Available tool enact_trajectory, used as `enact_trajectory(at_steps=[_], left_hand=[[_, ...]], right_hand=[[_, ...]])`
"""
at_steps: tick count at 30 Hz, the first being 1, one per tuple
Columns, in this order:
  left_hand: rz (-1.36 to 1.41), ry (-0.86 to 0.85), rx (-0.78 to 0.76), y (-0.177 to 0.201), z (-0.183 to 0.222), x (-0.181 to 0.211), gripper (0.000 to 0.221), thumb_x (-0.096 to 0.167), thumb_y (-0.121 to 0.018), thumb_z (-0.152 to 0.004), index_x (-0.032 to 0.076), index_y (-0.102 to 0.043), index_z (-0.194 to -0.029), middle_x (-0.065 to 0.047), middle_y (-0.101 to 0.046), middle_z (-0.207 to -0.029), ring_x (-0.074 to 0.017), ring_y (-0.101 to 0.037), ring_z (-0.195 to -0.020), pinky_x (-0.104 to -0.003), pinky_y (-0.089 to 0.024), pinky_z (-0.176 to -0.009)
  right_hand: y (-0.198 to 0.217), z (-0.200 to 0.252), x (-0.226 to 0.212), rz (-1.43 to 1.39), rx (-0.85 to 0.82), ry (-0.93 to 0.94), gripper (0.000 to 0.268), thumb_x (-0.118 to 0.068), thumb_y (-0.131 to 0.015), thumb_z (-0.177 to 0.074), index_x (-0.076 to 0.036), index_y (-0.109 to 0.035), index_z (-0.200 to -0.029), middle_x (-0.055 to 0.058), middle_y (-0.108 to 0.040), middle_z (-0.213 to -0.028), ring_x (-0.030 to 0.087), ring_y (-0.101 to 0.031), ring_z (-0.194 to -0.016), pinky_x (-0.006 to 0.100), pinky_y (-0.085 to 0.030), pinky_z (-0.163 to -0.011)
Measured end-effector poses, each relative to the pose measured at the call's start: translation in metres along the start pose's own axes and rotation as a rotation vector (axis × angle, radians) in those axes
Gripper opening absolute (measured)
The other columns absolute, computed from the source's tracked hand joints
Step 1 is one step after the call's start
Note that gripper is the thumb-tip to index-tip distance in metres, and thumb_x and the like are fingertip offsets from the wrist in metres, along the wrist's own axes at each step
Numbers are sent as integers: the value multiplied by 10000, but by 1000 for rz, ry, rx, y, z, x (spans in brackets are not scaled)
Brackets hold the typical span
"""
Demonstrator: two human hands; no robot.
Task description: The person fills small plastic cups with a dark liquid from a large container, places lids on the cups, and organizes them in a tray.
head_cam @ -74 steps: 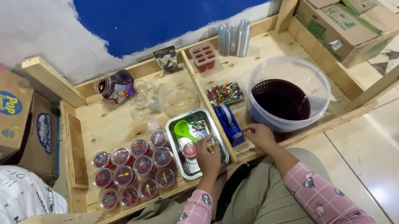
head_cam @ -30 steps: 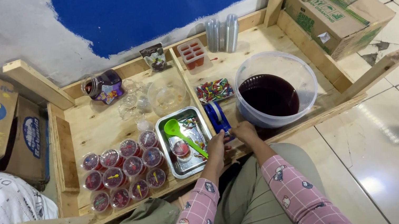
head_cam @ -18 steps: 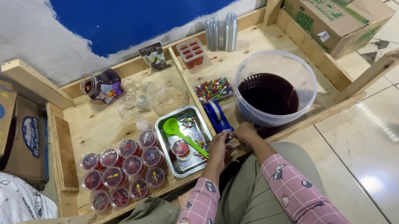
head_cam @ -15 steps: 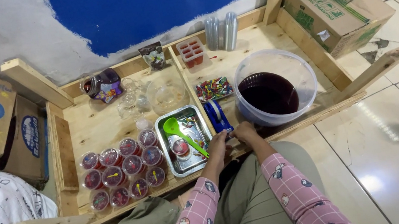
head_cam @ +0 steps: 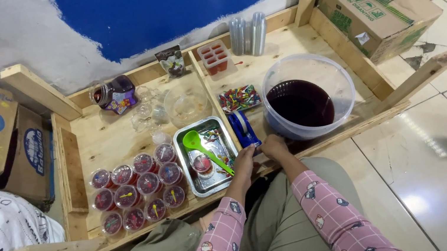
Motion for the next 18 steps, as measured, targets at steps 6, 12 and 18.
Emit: enact_trajectory(at_steps=[6,12,18], left_hand=[[4,19,-22,0,11,7,529,517,-673,-924,147,-683,-1301,-175,-681,-1210,-320,-738,-871,-378,-627,-631],[6,19,-50,-1,8,4,533,519,-673,-929,154,-672,-1318,-163,-676,-1251,-310,-734,-831,-368,-626,-569],[30,-14,-87,-2,11,7,570,524,-689,-928,148,-651,-1355,-193,-650,-1298,-329,-743,-875,-407,-634,-590]], right_hand=[[3,8,-8,108,-19,6,373,-297,-763,-859,-2,-781,-1087,240,-753,-1132,379,-692,-1161,491,-569,-965],[6,17,-15,185,-15,0,447,-325,-720,-901,48,-744,-1145,268,-733,-1175,391,-677,-1189,491,-565,-984],[6,20,-20,232,-12,-1,465,-339,-686,-924,54,-733,-1169,267,-731,-1181,388,-669,-1205,482,-560,-1001]])
Point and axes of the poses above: each hand's wrist, its own z-axis away from the middle knuckle, its own y-axis out of the back of the hand, x = y × z, the point moved 10 cm from there along -z, towards the middle knuckle
